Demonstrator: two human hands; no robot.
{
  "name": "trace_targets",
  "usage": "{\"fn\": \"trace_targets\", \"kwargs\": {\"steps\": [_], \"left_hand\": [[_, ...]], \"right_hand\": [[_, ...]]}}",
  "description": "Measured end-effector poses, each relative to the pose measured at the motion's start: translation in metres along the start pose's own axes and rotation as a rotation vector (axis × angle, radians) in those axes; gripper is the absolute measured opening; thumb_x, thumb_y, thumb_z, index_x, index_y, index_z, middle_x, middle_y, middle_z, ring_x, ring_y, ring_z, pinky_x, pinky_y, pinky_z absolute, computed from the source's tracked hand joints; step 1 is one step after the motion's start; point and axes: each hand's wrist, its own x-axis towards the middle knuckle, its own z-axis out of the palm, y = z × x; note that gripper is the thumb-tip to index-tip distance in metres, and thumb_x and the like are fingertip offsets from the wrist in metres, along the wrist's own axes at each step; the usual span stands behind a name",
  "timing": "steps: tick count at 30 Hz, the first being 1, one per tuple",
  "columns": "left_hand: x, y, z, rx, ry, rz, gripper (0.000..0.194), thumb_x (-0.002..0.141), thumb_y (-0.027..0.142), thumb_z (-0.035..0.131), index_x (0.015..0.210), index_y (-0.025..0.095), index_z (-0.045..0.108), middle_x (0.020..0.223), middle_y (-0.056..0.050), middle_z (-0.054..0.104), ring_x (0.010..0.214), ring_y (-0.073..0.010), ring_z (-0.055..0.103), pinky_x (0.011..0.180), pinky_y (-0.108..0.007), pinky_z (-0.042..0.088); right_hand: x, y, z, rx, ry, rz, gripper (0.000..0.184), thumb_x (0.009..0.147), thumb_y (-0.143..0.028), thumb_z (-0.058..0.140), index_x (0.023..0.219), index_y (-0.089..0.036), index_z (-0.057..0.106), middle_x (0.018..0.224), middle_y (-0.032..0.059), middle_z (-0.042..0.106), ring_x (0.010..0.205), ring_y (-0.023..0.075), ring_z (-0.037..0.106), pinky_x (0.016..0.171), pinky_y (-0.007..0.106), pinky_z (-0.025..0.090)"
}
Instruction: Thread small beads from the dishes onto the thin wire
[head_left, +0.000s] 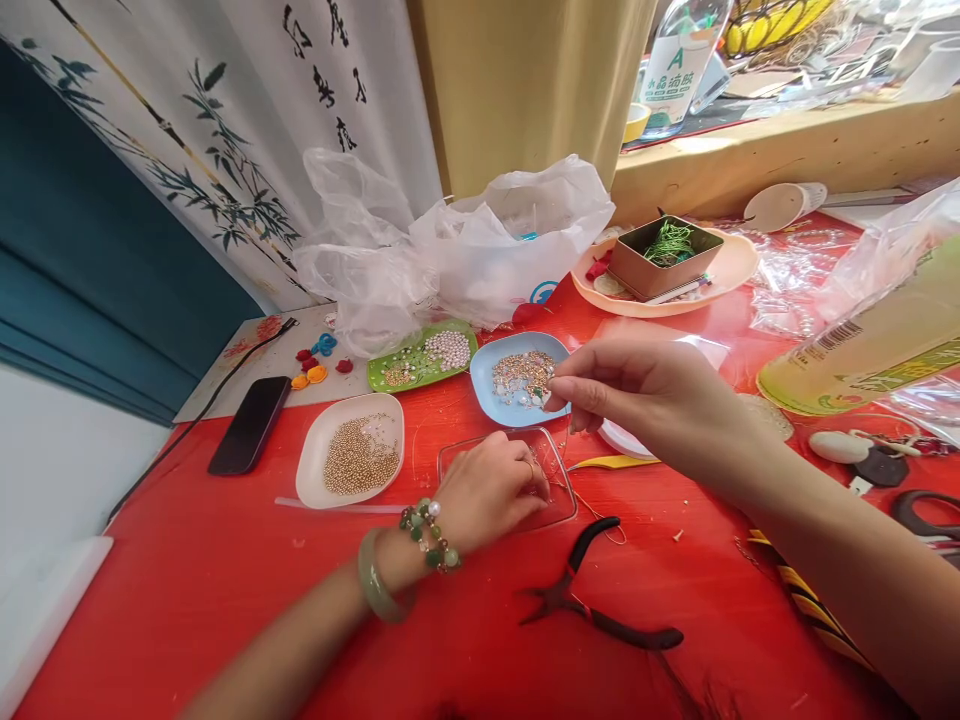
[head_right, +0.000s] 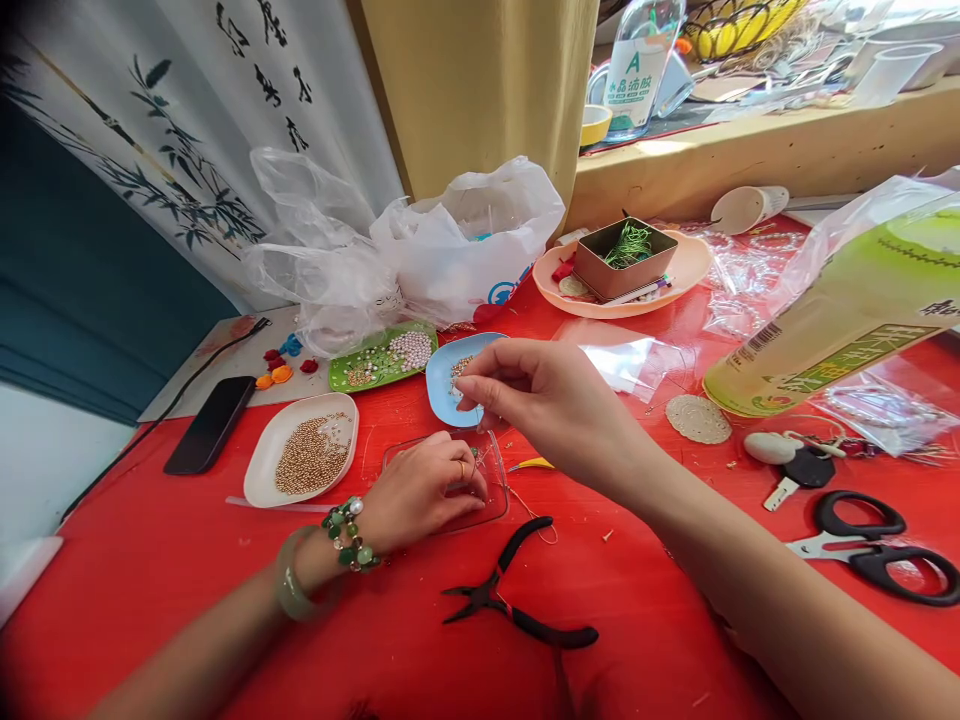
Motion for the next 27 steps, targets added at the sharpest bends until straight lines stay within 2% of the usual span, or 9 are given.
{"fn": "trace_targets", "kwargs": {"steps": [3, 7, 12, 15, 22, 27], "left_hand": [[0.0, 0.0, -0.009, -0.185, 0.073, -0.1, 0.007, 0.071, 0.023, 0.06, 0.072, 0.02, 0.066, 0.074, -0.003, 0.063, 0.07, -0.0164, 0.05, 0.063, -0.028, 0.037], [0.002, -0.001, -0.027, -0.618, 0.193, -0.283, 0.007, 0.07, 0.019, 0.059, 0.073, 0.016, 0.064, 0.072, -0.004, 0.064, 0.064, -0.0133, 0.054, 0.059, -0.025, 0.041], [0.003, -0.006, -0.038, -1.138, 0.354, -0.31, 0.008, 0.065, 0.017, 0.066, 0.074, 0.015, 0.065, 0.073, -0.002, 0.065, 0.064, -0.0088, 0.057, 0.057, -0.018, 0.045], [0.003, -0.01, -0.038, -1.364, 0.364, -0.325, 0.01, 0.065, 0.015, 0.067, 0.075, 0.014, 0.067, 0.073, -0.001, 0.067, 0.061, -0.0057, 0.058, 0.057, -0.014, 0.047], [0.004, -0.014, -0.039, -1.524, 0.379, -0.32, 0.012, 0.067, 0.013, 0.065, 0.079, 0.013, 0.066, 0.071, -0.001, 0.066, 0.052, -0.0027, 0.057, 0.053, -0.011, 0.049], [0.005, -0.014, -0.04, -1.555, 0.404, -0.313, 0.008, 0.067, 0.011, 0.064, 0.075, 0.012, 0.063, 0.069, 0.0, 0.065, 0.054, -0.0039, 0.058, 0.052, -0.011, 0.049]], "right_hand": [[-0.002, -0.002, -0.001, 0.025, 0.014, 0.0, 0.015, 0.075, -0.029, 0.055, 0.067, -0.017, 0.057, 0.055, -0.0022, 0.053, 0.048, 0.0059, 0.048, 0.043, 0.019, 0.037], [-0.002, -0.005, -0.002, 0.055, 0.004, 0.032, 0.014, 0.074, -0.029, 0.057, 0.066, -0.018, 0.058, 0.054, -0.0021, 0.054, 0.047, 0.0065, 0.049, 0.043, 0.02, 0.037], [-0.002, -0.005, 0.002, 0.076, -0.092, 0.113, 0.017, 0.074, -0.028, 0.055, 0.062, -0.017, 0.056, 0.05, -0.0034, 0.052, 0.045, 0.006, 0.048, 0.041, 0.019, 0.035], [-0.003, -0.001, 0.006, 0.04, -0.18, 0.149, 0.017, 0.076, -0.028, 0.053, 0.064, -0.016, 0.056, 0.055, -0.0019, 0.055, 0.05, 0.0065, 0.051, 0.047, 0.019, 0.039], [-0.001, 0.004, 0.013, 0.007, -0.32, 0.22, 0.017, 0.076, -0.027, 0.049, 0.065, -0.015, 0.054, 0.058, 0.0014, 0.058, 0.051, 0.0094, 0.056, 0.047, 0.021, 0.04], [-0.001, 0.002, 0.014, 0.022, -0.291, 0.237, 0.014, 0.074, -0.023, 0.05, 0.062, -0.016, 0.052, 0.054, -0.0011, 0.055, 0.048, 0.0078, 0.053, 0.045, 0.02, 0.039]]}}
